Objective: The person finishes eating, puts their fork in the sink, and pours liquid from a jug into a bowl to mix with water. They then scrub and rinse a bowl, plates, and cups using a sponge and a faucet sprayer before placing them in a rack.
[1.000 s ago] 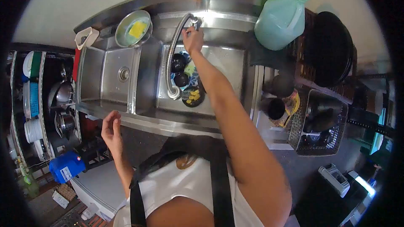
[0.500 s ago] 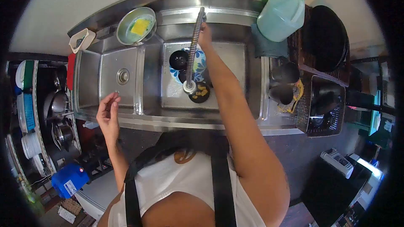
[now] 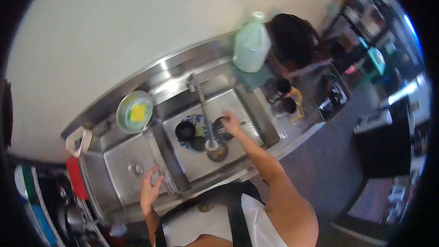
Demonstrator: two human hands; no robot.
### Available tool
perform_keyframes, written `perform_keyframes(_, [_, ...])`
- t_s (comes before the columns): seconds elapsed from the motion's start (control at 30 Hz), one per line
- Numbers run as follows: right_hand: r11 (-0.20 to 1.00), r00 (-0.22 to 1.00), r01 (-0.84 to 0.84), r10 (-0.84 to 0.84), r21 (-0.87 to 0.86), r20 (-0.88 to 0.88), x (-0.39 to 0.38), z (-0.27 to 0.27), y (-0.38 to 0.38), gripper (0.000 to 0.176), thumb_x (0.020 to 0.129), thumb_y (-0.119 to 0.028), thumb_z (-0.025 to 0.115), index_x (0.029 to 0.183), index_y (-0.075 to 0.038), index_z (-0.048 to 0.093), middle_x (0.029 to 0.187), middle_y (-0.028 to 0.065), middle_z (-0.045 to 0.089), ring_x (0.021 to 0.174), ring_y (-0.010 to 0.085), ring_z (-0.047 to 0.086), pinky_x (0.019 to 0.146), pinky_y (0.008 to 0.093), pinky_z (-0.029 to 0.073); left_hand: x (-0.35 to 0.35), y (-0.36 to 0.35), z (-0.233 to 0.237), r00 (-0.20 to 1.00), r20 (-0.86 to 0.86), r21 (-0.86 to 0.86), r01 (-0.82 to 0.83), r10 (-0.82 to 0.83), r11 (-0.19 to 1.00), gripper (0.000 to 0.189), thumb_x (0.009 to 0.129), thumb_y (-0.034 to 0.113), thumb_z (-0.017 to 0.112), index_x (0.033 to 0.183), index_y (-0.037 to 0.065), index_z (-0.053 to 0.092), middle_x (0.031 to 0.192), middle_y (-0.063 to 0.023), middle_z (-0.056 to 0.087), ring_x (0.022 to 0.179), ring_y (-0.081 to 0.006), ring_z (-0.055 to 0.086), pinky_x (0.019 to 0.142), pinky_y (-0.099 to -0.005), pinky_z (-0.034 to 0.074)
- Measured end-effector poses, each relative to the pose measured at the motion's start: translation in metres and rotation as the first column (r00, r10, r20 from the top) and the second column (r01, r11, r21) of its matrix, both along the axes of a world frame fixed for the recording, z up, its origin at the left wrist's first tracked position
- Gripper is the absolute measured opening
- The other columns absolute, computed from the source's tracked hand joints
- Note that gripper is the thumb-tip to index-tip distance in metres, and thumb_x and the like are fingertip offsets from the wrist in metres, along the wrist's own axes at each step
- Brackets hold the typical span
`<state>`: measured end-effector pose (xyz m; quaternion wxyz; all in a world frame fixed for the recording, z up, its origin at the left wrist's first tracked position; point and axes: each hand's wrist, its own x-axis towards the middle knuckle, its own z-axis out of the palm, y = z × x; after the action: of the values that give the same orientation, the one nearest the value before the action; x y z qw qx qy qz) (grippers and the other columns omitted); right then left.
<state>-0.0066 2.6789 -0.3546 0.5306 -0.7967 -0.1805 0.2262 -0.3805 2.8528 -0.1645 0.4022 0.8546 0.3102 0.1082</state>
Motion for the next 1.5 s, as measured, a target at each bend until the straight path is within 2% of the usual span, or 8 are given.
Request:
perform_keyframes(0.17, [0.990,0.983,0.132,-0.125,0.043,-0.135,-0.042,0.039,-0.046,0.037,0.080,-0.004,0.060,0.116,-0.001,0.053,0.113,0.0103,0.054,0.091,0.0188,0.057,0.077,0.0315,0.047,0.041,0.049,0.018,0.994,0.080,0.006,0.076,-0.076,0.997,0.033,0.083,0.016,0.060,0.114,0.006,0.058,0.107,-0.0129,0.062,0.098,-0.0255,0.057,0.085,-0.0366,0.043])
perform_keyframes(0.3, [0.800,0.797,0.454,-0.562,0.392,0.221,-0.067,0.171,-0.015,0.041,0.084,-0.003,0.055,0.124,-0.004,0.046,0.119,0.0101,0.053,0.106,0.0189,0.053,0.086,0.0291,0.043,0.055,0.095,0.036,0.975,0.121,0.000,-0.190,0.189,0.982,0.030,0.083,0.013,0.060,0.112,0.006,0.059,0.100,-0.0089,0.063,0.088,-0.0176,0.058,0.075,-0.0327,0.046])
perform_keyframes(0.4, [0.744,0.767,0.266,-0.549,0.613,0.332,-0.093,0.274,0.043,0.038,0.079,0.001,0.054,0.116,-0.005,0.052,0.118,0.0096,0.053,0.109,0.0211,0.050,0.090,0.0340,0.040,0.049,0.109,0.014,0.967,0.170,-0.017,-0.190,0.190,0.982,0.029,0.084,0.015,0.060,0.111,0.006,0.060,0.098,-0.0079,0.063,0.084,-0.0155,0.058,0.071,-0.0299,0.047])
perform_keyframes(0.5, [0.919,0.655,-0.222,-0.107,0.326,0.748,-0.108,0.298,0.106,0.038,0.076,0.001,0.057,0.114,-0.004,0.053,0.119,0.0145,0.053,0.108,0.0297,0.051,0.092,0.0384,0.039,0.049,0.089,0.002,0.990,0.135,-0.236,0.006,0.027,0.972,0.030,0.084,0.016,0.060,0.111,0.004,0.059,0.099,-0.0088,0.063,0.081,-0.0170,0.060,0.070,-0.0314,0.049])
perform_keyframes(0.67, [0.799,0.556,-0.599,0.378,0.043,0.741,-0.128,0.222,0.269,0.031,0.074,-0.008,0.061,0.105,-0.007,0.060,0.114,0.0177,0.054,0.105,0.0346,0.051,0.091,0.0433,0.041,0.040,0.032,-0.025,0.912,0.089,-0.427,0.398,-0.400,0.812,0.035,0.085,0.020,0.059,0.115,0.003,0.055,0.099,-0.0136,0.063,0.080,-0.0220,0.062,0.072,-0.0332,0.049])
perform_keyframes(0.87, [0.464,0.210,-0.370,0.886,-0.805,0.414,-0.132,0.126,0.374,0.058,0.068,-0.034,0.068,0.124,-0.033,0.053,0.126,0.0190,0.048,0.113,0.0363,0.049,0.092,0.0510,0.039,0.007,0.005,-0.074,0.895,0.101,-0.616,0.400,-0.436,0.679,0.037,0.087,0.020,0.058,0.119,0.004,0.051,0.104,-0.0126,0.062,0.082,-0.0206,0.061,0.073,-0.0316,0.049])
perform_keyframes(1.17, [0.549,0.214,-0.429,0.833,-0.718,0.510,-0.125,0.076,0.379,0.080,0.053,-0.029,0.081,0.126,-0.028,0.048,0.132,0.0204,0.041,0.117,0.0403,0.043,0.091,0.0581,0.036,-0.023,0.046,-0.070,0.994,0.108,-0.675,0.096,-0.031,0.732,0.032,0.088,0.012,0.055,0.118,0.001,0.052,0.101,-0.0099,0.061,0.088,-0.0154,0.057,0.076,-0.0268,0.046])
perform_keyframes(1.5, [0.542,0.409,-0.516,0.837,-0.663,0.365,-0.135,0.112,0.380,0.023,0.074,-0.018,0.060,0.092,-0.006,0.067,0.096,0.0153,0.066,0.088,0.0291,0.064,0.075,0.0448,0.049,-0.022,0.036,-0.045,0.991,0.123,-0.607,0.120,-0.057,0.785,0.031,0.089,0.012,0.053,0.119,0.002,0.052,0.100,-0.0069,0.062,0.092,-0.0142,0.057,0.082,-0.0262,0.044])
